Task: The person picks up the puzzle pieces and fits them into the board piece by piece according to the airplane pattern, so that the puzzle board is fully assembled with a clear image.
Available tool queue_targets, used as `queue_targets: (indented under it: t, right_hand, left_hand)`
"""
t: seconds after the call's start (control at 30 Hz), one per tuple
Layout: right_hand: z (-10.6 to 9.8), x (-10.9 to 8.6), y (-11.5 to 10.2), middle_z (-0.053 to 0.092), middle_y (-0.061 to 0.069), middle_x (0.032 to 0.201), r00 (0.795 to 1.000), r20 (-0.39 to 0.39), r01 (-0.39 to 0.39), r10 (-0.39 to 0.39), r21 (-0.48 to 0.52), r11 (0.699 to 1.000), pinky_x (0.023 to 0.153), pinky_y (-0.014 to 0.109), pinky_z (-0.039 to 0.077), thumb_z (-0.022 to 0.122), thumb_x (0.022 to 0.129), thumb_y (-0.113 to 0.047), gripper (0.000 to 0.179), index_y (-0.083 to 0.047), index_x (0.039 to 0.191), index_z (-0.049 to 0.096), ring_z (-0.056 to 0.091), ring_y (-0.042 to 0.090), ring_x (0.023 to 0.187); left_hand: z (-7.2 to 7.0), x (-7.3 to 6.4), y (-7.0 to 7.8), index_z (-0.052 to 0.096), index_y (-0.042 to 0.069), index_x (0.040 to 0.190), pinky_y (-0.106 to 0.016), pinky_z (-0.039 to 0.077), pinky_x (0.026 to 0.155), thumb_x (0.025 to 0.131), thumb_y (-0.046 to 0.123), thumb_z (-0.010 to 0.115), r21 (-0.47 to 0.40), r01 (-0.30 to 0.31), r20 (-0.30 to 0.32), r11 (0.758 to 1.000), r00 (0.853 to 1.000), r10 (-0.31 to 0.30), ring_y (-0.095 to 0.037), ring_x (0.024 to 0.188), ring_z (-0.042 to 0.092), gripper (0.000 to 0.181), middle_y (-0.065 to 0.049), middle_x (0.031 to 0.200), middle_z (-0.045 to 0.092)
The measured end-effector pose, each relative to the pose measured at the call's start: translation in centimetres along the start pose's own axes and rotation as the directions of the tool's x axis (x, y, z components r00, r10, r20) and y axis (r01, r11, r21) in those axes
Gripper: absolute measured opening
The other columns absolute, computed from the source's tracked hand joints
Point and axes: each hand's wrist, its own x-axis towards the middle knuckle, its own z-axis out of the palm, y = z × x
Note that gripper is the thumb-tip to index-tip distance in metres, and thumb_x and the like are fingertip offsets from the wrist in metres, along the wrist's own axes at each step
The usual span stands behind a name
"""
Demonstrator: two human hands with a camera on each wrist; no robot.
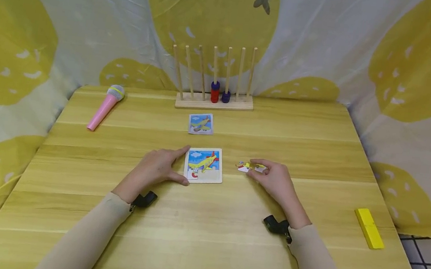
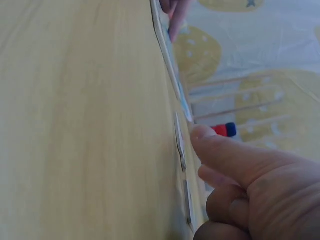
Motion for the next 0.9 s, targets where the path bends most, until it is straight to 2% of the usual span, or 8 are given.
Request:
queue_targets:
  t: [0.17, 0.4, 0.57, 0.7, 0.9]
  right_hand:
    - [0.4, 0.3, -0.1, 0.039, -0.009, 0.052, 1.000, -0.021, 0.012, -0.013, -0.058, 0.998, 0.049, 0.023, 0.027, 0.084, 0.092, -0.036, 0.042, -0.016, 0.129, 0.078, 0.025, 0.007, 0.050]
    - [0.7, 0.1, -0.4, 0.054, -0.006, 0.051, 0.999, -0.043, -0.005, 0.003, -0.063, 0.998, 0.051, 0.024, 0.028, 0.084, 0.092, -0.036, 0.039, -0.016, 0.125, 0.080, 0.029, 0.007, 0.050]
    - [0.9, 0.1, -0.6, 0.059, -0.004, 0.053, 0.998, -0.056, -0.003, -0.002, -0.091, 0.996, 0.052, 0.024, 0.027, 0.083, 0.093, -0.035, 0.036, -0.016, 0.123, 0.081, 0.030, 0.007, 0.051]
    - [1.0, 0.2, -0.7, 0.058, -0.005, 0.052, 0.998, -0.063, 0.001, -0.009, -0.120, 0.993, 0.052, 0.024, 0.026, 0.083, 0.093, -0.034, 0.034, -0.015, 0.121, 0.082, 0.029, 0.007, 0.051]
    - [1.1, 0.2, -0.8, 0.046, -0.007, 0.051, 0.997, -0.069, 0.028, -0.039, -0.158, 0.987, 0.051, 0.024, 0.025, 0.082, 0.094, -0.032, 0.033, -0.012, 0.119, 0.082, 0.026, 0.009, 0.052]
  left_hand:
    - [-0.2, -0.1, -0.1, 0.036, 0.026, 0.167, -0.043, 0.055, 0.087, 0.070, 0.075, 0.085, -0.004, -0.004, -0.002, 1.000, 1.000, 0.004, -0.031, 0.124, 0.069, 0.119, -0.010, 0.153, 0.063]
    - [0.0, -0.1, 0.0, 0.036, 0.026, 0.167, -0.037, 0.050, 0.078, 0.071, 0.074, 0.086, -0.001, -0.017, -0.012, 1.000, 1.000, 0.017, -0.028, 0.119, 0.071, 0.119, -0.009, 0.153, 0.063]
    - [-0.1, -0.1, 0.0, 0.036, 0.026, 0.167, -0.033, 0.046, 0.073, 0.071, 0.073, 0.086, -0.003, -0.015, -0.015, 1.000, 1.000, 0.015, -0.025, 0.112, 0.070, 0.119, -0.009, 0.153, 0.063]
    - [-0.1, -0.2, 0.0, 0.036, 0.025, 0.167, -0.032, 0.044, 0.073, 0.071, 0.073, 0.086, -0.008, -0.012, -0.015, 1.000, 1.000, 0.012, -0.024, 0.109, 0.069, 0.118, -0.009, 0.153, 0.063]
    - [-0.2, -0.2, 0.1, 0.036, 0.025, 0.167, -0.033, 0.046, 0.075, 0.071, 0.073, 0.086, -0.010, -0.016, -0.010, 1.000, 1.000, 0.015, -0.025, 0.113, 0.069, 0.118, -0.009, 0.154, 0.063]
